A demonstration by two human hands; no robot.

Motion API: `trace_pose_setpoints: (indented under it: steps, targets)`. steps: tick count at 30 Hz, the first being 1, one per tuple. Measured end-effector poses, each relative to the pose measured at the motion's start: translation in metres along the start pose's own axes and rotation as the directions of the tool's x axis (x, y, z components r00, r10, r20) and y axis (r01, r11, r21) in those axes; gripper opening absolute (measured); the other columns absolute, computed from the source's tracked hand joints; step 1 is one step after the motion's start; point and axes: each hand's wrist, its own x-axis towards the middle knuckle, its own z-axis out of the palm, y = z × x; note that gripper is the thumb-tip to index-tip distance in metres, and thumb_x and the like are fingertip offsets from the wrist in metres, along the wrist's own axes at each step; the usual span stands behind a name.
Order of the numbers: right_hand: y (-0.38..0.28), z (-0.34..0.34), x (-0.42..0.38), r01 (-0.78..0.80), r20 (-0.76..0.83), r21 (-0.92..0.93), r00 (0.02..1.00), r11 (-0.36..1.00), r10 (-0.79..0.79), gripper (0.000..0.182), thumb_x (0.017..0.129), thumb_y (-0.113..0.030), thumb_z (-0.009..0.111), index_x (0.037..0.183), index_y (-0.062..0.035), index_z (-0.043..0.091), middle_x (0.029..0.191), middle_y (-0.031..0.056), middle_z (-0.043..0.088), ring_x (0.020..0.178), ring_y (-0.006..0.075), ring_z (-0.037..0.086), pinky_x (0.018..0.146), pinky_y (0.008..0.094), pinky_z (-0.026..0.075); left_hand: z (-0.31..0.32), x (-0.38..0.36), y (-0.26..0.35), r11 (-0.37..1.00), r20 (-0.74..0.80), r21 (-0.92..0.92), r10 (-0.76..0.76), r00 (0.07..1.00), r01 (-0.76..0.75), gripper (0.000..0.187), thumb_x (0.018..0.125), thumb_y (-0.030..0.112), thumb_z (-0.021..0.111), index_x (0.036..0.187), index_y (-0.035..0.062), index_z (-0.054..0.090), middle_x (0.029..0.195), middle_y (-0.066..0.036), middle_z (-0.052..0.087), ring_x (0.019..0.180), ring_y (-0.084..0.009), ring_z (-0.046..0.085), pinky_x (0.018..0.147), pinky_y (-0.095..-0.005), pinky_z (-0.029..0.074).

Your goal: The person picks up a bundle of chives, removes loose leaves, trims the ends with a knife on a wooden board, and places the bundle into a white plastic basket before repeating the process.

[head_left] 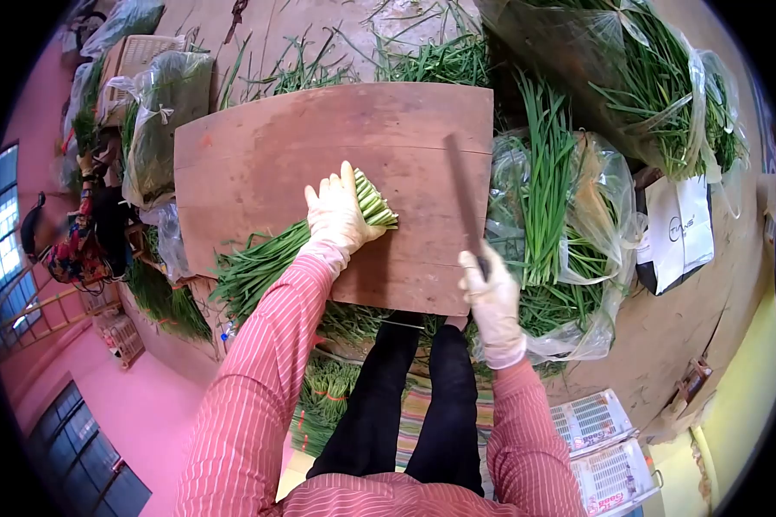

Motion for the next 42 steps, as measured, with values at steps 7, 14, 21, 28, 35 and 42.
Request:
trace_pose_setpoints:
  steps: [7, 14, 21, 28, 35, 42]
  targets:
    - [0.033, 0.058, 0.02, 0.14, 0.093, -0.3, 0.989, 0.944, -0.117, 0.043, 0.093, -0.038, 0.064, 0.129, -0.0132, 0.063, 0.105, 0.0185, 0.071, 0.096, 0.031, 0.07, 0.085, 0.0385, 0.053, 0.008, -0.005, -0.013, 0.986, -0.027, -0.147, 0.069, 0.997, -0.073, 0.111, 0.057, 0.045, 0.089, 0.145, 0.0027, 0.038, 0.127, -0.015, 0.059, 0.116, -0.0306, 0.058, 0.1, -0.0383, 0.046]
    - [0.023, 0.062, 0.03, 0.033, 0.064, -0.437, 0.998, 0.899, -0.005, 0.043, 0.094, -0.044, 0.061, 0.12, -0.0107, 0.068, 0.104, 0.0172, 0.072, 0.098, 0.0327, 0.069, 0.087, 0.0404, 0.053, -0.012, 0.006, -0.029, 0.968, 0.15, -0.092, 0.247, 0.957, -0.235, 0.134, 0.053, 0.054, 0.091, 0.153, -0.0017, 0.02, 0.132, -0.023, 0.054, 0.123, -0.0348, 0.053, 0.105, -0.0379, 0.043]
    - [0.029, 0.058, 0.035, -0.154, 0.159, -0.167, 0.971, 0.974, 0.181, 0.042, 0.094, -0.038, 0.063, 0.123, -0.0082, 0.066, 0.077, 0.0093, 0.072, 0.068, 0.0197, 0.068, 0.069, 0.0338, 0.053, -0.071, 0.001, -0.107, 0.456, 0.294, -0.879, 0.29, 0.911, 0.139, 0.122, 0.065, 0.018, 0.091, 0.157, 0.0043, 0.012, 0.158, -0.021, 0.028, 0.146, -0.0226, 0.028, 0.117, -0.0317, 0.025]
    - [0.055, 0.078, 0.04, -0.011, 0.07, -0.185, 0.997, 0.983, 0.025, 0.039, 0.095, -0.032, 0.062, 0.125, -0.0072, 0.065, 0.088, 0.0149, 0.073, 0.075, 0.0241, 0.071, 0.074, 0.0355, 0.055, -0.007, -0.013, -0.02, 0.99, 0.018, -0.024, 0.142, 0.99, -0.141, 0.151, 0.044, 0.059, 0.092, 0.154, -0.0039, 0.011, 0.156, -0.028, 0.024, 0.145, -0.0441, 0.022, 0.118, -0.0521, 0.02]
    - [0.05, 0.082, 0.036, 0.044, 0.024, -0.227, 0.999, 0.973, -0.039, 0.039, 0.095, -0.033, 0.059, 0.124, -0.0085, 0.067, 0.11, 0.0178, 0.07, 0.1, 0.0328, 0.068, 0.088, 0.0394, 0.053, 0.007, -0.01, 0.005, 0.993, -0.098, 0.114, -0.014, 0.995, 0.025, 0.134, 0.053, 0.052, 0.091, 0.153, 0.0015, 0.018, 0.15, -0.022, 0.036, 0.139, -0.0358, 0.035, 0.116, -0.0538, 0.024]
    - [0.026, 0.074, 0.028, 0.091, 0.011, -0.397, 0.995, 0.913, -0.094, 0.038, 0.095, -0.032, 0.059, 0.124, -0.0084, 0.066, 0.111, 0.0175, 0.07, 0.102, 0.0343, 0.067, 0.091, 0.0398, 0.052, 0.036, -0.01, -0.006, 0.997, -0.19, -0.044, 0.061, 0.98, -0.07, 0.108, 0.057, 0.04, 0.089, 0.141, -0.0029, 0.037, 0.121, -0.014, 0.058, 0.112, -0.029, 0.057, 0.099, -0.0403, 0.043]
